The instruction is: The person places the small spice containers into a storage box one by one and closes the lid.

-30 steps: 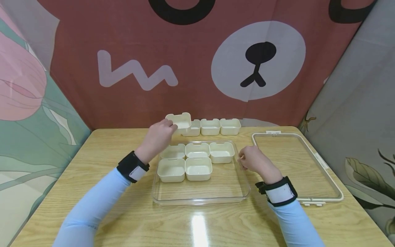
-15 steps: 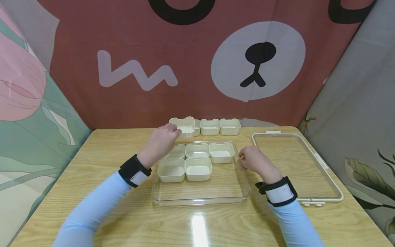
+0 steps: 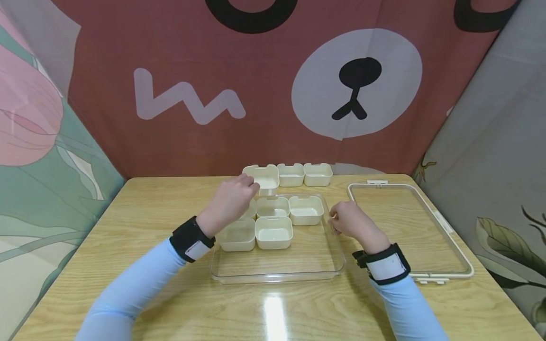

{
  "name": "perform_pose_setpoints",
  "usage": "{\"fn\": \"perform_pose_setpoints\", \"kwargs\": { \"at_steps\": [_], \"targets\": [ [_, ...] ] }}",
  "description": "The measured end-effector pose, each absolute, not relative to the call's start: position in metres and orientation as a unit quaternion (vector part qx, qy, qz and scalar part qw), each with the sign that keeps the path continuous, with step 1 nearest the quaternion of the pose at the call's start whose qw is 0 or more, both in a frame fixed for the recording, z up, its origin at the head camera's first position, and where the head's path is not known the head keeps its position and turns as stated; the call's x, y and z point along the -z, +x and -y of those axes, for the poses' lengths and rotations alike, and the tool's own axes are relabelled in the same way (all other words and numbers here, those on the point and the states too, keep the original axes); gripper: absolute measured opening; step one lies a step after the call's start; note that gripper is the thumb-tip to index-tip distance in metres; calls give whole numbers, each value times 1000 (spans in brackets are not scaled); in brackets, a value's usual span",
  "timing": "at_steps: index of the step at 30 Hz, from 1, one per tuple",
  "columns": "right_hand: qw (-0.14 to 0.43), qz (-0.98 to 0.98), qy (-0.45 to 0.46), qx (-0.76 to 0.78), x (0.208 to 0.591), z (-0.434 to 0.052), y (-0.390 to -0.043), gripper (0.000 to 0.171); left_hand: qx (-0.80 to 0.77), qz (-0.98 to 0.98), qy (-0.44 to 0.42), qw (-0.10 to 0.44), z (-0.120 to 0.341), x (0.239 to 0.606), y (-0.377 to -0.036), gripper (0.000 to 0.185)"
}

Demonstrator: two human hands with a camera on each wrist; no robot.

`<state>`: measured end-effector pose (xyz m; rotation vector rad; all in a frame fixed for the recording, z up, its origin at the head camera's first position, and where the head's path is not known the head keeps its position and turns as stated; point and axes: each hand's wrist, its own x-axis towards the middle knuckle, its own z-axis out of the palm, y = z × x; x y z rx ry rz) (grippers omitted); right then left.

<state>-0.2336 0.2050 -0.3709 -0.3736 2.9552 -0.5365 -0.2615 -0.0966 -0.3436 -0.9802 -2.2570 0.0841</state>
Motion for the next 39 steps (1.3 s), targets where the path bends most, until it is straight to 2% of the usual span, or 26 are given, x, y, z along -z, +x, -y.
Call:
{"fn": "perform_pose_setpoints", "kwargs": {
  "at_steps": [12, 21, 39],
  "targets": [
    [61, -974, -121, 182, 369, -205, -235, 18, -51, 857, -401, 321, 79, 341, -249, 17],
    [66, -976, -118, 171, 371, -206, -236, 19, -44, 842, -414, 342, 66, 343, -241, 20],
    [62, -974, -128, 176, 372, -207, -235, 18, -47, 822, -448, 348, 42, 346, -227, 20]
  ]
}}
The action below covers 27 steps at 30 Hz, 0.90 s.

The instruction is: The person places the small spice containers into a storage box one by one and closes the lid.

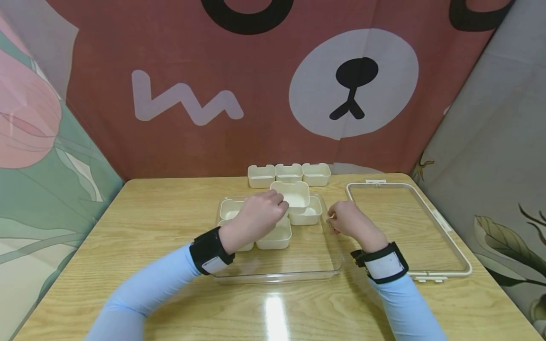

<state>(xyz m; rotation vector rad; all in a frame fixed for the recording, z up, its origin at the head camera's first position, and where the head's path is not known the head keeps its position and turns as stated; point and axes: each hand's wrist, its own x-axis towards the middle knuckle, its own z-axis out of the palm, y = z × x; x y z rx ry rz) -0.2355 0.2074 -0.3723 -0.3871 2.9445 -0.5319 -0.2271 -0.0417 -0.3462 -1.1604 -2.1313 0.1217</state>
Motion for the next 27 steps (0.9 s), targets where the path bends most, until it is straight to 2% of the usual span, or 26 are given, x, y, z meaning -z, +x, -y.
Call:
{"fn": "perform_pose_setpoints", "kwargs": {
  "at_steps": [9, 20, 27],
  "targets": [
    [63, -975, -129, 169, 374, -207, -236, 17, -56, 803, -467, 366, 30, 348, -219, 24],
    [59, -975, -137, 168, 372, -208, -236, 15, -77, 809, -483, 326, 20, 349, -209, 21],
    [58, -973, -146, 171, 373, -208, -237, 14, -88, 805, -489, 324, 14, 352, -206, 18]
  ]
}}
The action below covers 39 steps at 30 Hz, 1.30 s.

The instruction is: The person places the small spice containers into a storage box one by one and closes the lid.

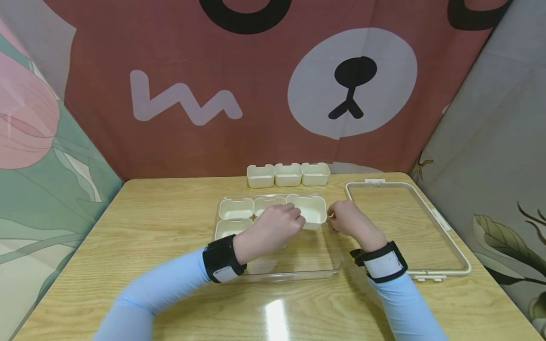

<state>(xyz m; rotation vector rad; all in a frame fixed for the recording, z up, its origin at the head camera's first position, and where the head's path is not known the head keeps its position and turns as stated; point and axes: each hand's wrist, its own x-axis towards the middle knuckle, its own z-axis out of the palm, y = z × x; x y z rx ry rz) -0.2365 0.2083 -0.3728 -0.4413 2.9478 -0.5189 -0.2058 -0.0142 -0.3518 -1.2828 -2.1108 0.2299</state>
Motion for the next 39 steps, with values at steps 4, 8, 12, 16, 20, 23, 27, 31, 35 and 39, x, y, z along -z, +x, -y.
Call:
{"fn": "perform_pose_setpoints", "kwargs": {
  "at_steps": [4, 8, 12, 16, 20, 23, 27, 31, 35, 39],
  "targets": [
    [57, -973, -144, 171, 373, -208, -237, 14, -93, 803, -487, 330, 12, 352, -204, 20],
    [53, -973, -143, 174, 373, -209, -238, 14, -100, 803, -489, 324, 10, 353, -202, 21],
    [52, -972, -140, 183, 374, -209, -238, 14, -105, 803, -492, 321, 8, 356, -201, 22],
    [52, -972, -139, 184, 374, -210, -238, 13, -102, 801, -492, 326, 6, 359, -200, 23],
    [48, -973, -142, 176, 374, -210, -239, 10, -104, 798, -493, 330, 4, 361, -200, 24],
    [39, -973, -150, 170, 374, -211, -240, 8, -109, 799, -495, 324, 2, 362, -200, 23],
    [38, -970, -157, 181, 374, -212, -239, 10, -117, 799, -499, 314, 1, 363, -199, 22],
    [55, -964, -154, 209, 374, -212, -238, 14, -123, 800, -501, 307, 1, 365, -197, 22],
    [74, -961, -141, 225, 373, -213, -238, 17, -126, 803, -502, 295, 1, 367, -197, 22],
    [80, -961, -140, 224, 373, -214, -238, 19, -129, 803, -504, 290, -1, 369, -197, 21]
  ]
}}
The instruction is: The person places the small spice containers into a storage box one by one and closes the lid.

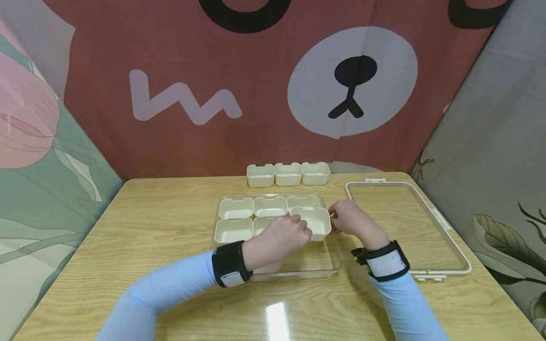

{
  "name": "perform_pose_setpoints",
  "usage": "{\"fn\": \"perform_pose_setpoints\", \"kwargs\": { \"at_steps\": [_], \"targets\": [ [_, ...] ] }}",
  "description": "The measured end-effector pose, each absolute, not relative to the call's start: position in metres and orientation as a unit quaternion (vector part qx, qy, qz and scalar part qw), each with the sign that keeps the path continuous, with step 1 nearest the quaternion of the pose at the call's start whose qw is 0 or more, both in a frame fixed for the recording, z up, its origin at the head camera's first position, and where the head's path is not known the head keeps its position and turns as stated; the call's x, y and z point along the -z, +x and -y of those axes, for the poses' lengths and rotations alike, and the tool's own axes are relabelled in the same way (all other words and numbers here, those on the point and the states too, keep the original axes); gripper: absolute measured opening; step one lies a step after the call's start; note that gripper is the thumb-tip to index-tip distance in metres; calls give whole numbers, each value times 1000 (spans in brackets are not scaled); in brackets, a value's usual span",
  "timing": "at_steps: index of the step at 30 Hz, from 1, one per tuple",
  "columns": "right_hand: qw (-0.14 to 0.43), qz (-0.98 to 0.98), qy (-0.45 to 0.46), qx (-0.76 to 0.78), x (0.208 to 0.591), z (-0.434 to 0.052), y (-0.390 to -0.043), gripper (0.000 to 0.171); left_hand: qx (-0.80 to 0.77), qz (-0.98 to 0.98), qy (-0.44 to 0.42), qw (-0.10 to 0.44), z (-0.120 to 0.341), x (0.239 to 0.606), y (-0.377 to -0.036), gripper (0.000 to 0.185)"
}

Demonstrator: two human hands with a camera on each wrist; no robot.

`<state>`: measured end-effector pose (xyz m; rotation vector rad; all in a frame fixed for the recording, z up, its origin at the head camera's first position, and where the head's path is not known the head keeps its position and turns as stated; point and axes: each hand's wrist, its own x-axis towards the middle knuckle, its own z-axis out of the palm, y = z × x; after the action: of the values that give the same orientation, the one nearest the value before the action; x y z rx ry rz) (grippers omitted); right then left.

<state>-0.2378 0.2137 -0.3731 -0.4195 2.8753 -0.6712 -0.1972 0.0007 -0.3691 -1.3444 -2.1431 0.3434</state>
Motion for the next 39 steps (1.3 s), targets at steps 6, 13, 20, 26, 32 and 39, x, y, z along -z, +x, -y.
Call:
{"fn": "perform_pose_setpoints", "kwargs": {
  "at_steps": [6, 13, 20, 26, 32, 39],
  "targets": [
    [77, -961, -145, 221, 373, -214, -238, 20, -127, 801, -507, 292, -2, 373, -198, 22],
    [86, -964, -136, 211, 371, -213, -238, 20, -133, 802, -506, 289, -3, 376, -198, 25],
    [92, -963, -134, 215, 372, -213, -238, 16, -133, 807, -505, 275, -4, 380, -197, 29],
    [92, -962, -131, 220, 372, -213, -237, 14, -134, 813, -506, 254, -7, 385, -198, 29],
    [88, -962, -135, 220, 372, -213, -237, 13, -129, 813, -511, 248, -8, 386, -199, 26],
    [97, -961, -130, 224, 372, -213, -237, 13, -119, 812, -515, 246, -9, 387, -199, 25]
  ]
}}
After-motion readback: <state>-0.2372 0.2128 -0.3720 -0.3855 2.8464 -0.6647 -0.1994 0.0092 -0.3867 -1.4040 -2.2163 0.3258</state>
